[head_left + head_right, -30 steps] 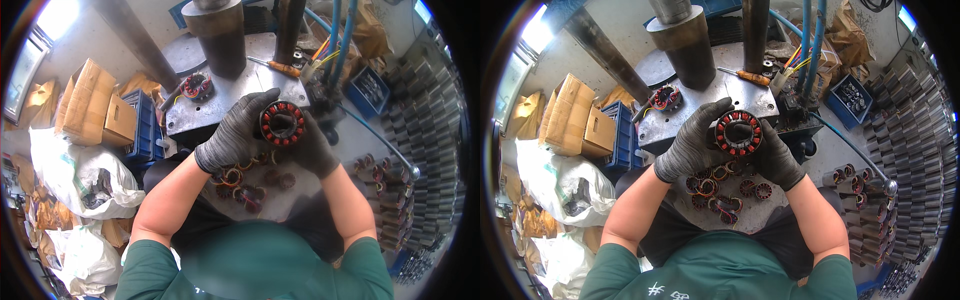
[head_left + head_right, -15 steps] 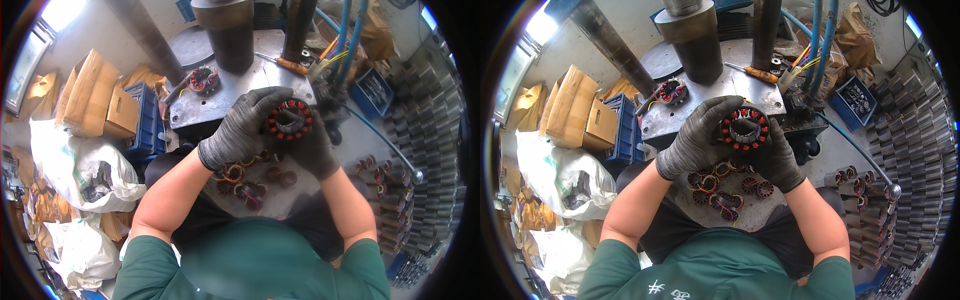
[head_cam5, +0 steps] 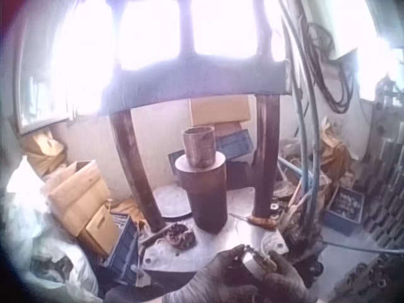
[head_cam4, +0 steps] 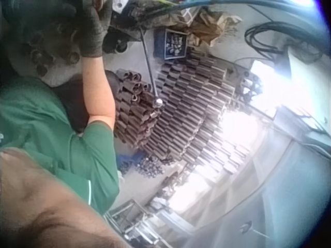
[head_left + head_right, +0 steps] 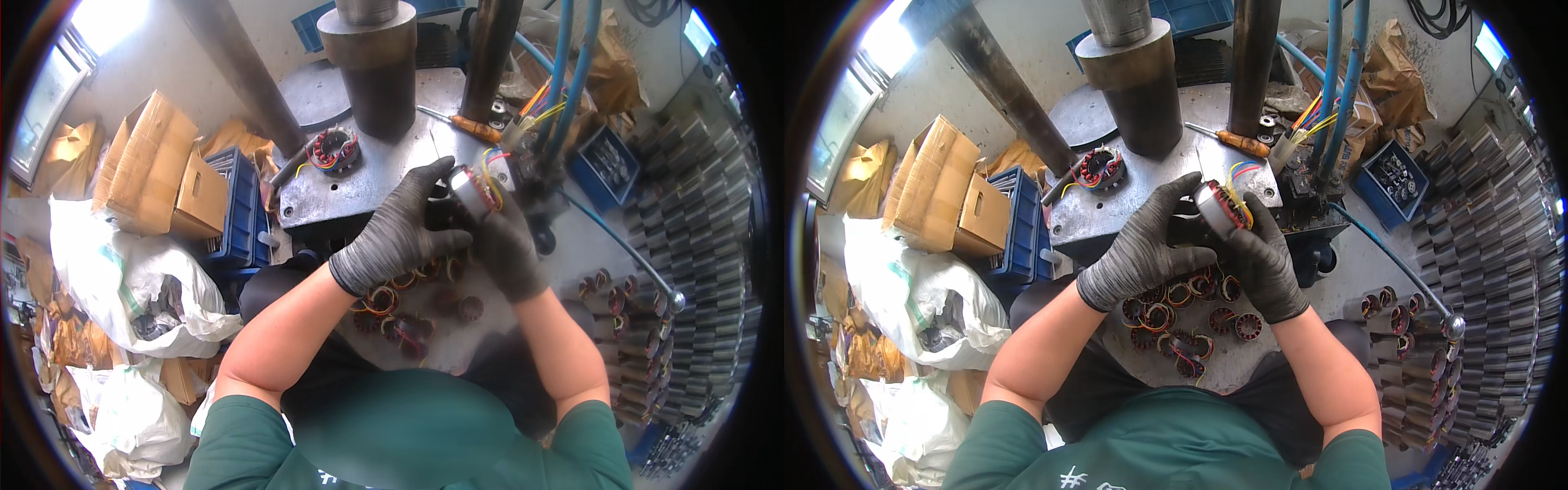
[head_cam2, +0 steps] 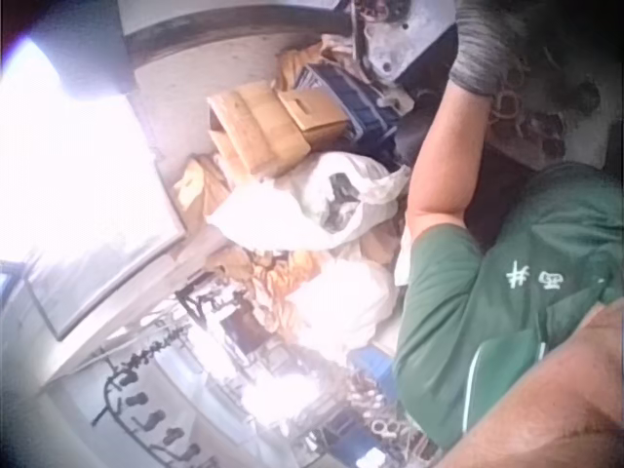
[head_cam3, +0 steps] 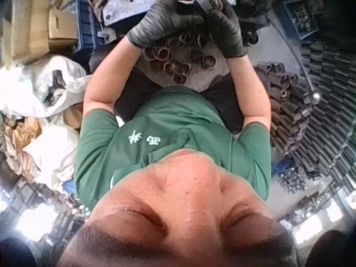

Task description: The person moves paper and scrap bags aside, inserts a stator with copper windings into a metal cylinder, and uses a hydraulic press to push the components together.

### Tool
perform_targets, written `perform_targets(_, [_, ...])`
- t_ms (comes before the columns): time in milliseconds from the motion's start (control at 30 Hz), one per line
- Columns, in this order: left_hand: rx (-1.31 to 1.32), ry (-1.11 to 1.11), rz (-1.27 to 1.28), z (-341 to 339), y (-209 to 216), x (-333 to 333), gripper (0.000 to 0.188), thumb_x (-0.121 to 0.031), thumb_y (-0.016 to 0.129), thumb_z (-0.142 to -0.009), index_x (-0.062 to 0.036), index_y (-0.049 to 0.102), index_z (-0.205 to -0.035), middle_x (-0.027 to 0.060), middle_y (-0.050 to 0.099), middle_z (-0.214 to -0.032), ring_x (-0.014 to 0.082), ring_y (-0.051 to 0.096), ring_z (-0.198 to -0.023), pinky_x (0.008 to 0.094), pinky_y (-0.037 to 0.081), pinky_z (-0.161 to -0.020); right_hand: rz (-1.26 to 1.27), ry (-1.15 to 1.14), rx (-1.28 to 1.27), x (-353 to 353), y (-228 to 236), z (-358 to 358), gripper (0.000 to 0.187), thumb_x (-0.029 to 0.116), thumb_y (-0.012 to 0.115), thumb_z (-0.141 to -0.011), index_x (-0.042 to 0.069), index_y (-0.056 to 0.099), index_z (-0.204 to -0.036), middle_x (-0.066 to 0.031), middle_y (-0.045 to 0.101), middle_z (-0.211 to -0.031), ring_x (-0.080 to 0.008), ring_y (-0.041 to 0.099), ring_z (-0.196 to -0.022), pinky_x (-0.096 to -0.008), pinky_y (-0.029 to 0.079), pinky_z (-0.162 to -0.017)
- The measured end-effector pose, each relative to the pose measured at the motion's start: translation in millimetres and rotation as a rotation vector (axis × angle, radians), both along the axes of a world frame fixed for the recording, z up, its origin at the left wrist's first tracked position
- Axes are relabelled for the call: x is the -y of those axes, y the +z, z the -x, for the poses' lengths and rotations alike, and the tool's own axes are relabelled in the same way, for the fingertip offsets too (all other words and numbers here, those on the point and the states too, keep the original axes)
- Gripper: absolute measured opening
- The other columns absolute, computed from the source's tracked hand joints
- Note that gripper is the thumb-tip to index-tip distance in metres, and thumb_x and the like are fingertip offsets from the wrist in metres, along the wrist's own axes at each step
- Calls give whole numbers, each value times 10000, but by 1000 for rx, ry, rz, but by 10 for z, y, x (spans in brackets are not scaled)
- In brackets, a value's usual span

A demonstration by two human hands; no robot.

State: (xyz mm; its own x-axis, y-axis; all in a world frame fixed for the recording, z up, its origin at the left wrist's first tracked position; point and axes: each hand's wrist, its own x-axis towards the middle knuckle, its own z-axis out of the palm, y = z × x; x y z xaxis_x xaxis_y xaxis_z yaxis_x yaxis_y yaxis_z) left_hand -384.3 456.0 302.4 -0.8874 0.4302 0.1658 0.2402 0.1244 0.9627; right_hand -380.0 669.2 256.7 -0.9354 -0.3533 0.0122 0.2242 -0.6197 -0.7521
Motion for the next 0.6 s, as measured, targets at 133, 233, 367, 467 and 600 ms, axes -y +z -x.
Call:
perform_targets(133, [-120, 87, 136, 10, -28, -18, 1066, -208, 949, -746, 16, 320, -1577, 196, 547, -1418, 262, 589, -1297, 394, 507, -1094, -200, -136, -161, 54, 112, -139, 984, 189, 896, -822, -2, 319, -1595, -134, 546, -1480, -242, 553, -1350, -401, 449, -1146])
perform_targets(233, [-255, 157, 246, 26, -20, -17, 1070, -304, 985, -708, 1, 390, -1543, 201, 553, -1412, 272, 575, -1330, 402, 491, -1124, -261, -174, -195, 15, 69, -171, 968, 175, 891, -826, 7, 333, -1599, -137, 523, -1512, -234, 510, -1393, -411, 404, -1187])
perform_targets(367, [-473, 149, 265, 38, -24, 1, 1010, -249, 994, -679, -17, 451, -1498, 181, 570, -1363, 304, 599, -1291, 403, 504, -1106, -353, -155, -289, -85, 101, -170, 831, 280, 785, -932, 29, 356, -1598, -129, 535, -1508, -241, 509, -1401, -413, 402, -1188])
perform_targets(467, [-512, 105, 159, 59, -43, 11, 984, -197, 995, -669, -27, 470, -1484, 172, 574, -1353, 312, 601, -1288, 406, 505, -1107, -396, -163, -315, -120, 71, -151, 745, 345, 719, -977, 40, 391, -1573, -130, 556, -1485, -253, 529, -1386, -424, 420, -1177])
perform_targets(600, [-296, -83, -44, 46, -130, -41, 930, -137, 971, -701, -49, 479, -1484, 152, 557, -1377, 297, 588, -1317, 411, 500, -1120, -382, -133, -268, -89, 33, -123, 690, 372, 694, -980, 45, 440, -1532, -131, 585, -1449, -258, 559, -1350, -434, 442, -1158])
